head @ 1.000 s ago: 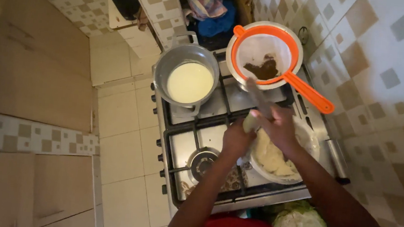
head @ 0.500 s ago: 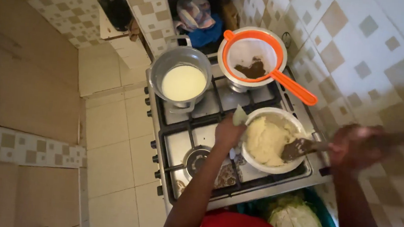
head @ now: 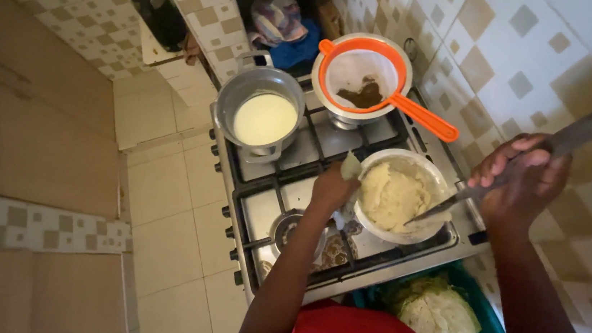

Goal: Stirring and kneading maize meal (ugali) in a pot on a gas stove using a wooden spoon, then handling it at a sink.

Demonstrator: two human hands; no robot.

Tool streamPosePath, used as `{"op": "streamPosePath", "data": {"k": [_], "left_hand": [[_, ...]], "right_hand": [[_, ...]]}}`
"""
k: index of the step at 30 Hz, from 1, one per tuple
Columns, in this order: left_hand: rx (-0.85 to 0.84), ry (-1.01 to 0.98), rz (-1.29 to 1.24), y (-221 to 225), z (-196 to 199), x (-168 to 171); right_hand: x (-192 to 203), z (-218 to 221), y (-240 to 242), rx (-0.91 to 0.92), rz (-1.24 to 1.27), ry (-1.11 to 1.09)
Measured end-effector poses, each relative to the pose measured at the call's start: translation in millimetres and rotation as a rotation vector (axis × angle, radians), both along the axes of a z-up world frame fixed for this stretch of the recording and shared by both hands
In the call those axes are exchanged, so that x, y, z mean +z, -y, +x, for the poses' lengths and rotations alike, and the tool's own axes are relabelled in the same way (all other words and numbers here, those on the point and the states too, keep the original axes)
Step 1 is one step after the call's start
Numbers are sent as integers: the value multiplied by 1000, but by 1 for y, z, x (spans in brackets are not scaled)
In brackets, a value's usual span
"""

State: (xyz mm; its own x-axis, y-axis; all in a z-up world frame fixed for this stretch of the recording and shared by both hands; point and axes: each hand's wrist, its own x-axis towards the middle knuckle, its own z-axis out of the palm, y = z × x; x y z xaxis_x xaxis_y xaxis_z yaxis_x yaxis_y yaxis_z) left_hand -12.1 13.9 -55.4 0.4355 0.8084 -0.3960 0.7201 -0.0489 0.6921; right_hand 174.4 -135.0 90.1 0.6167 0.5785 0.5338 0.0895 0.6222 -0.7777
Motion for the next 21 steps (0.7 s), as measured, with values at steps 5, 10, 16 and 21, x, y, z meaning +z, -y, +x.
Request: {"op": "streamPosePath", "data": {"k": [5,10,16,21], "left_hand": [[39,34,-34,2,1,10],[29,21,-63,2,5,18],[20,93,-68,3,4,0],[6,45,-84,6,5,16]], "right_hand": [[-3,-15,-10,-118,-174,113],[-24,-19,-31,-331,-287,-24],[-69,-24,-56,-396,-243,-110],[-112,-18,-91,-396,-294,-140]]}}
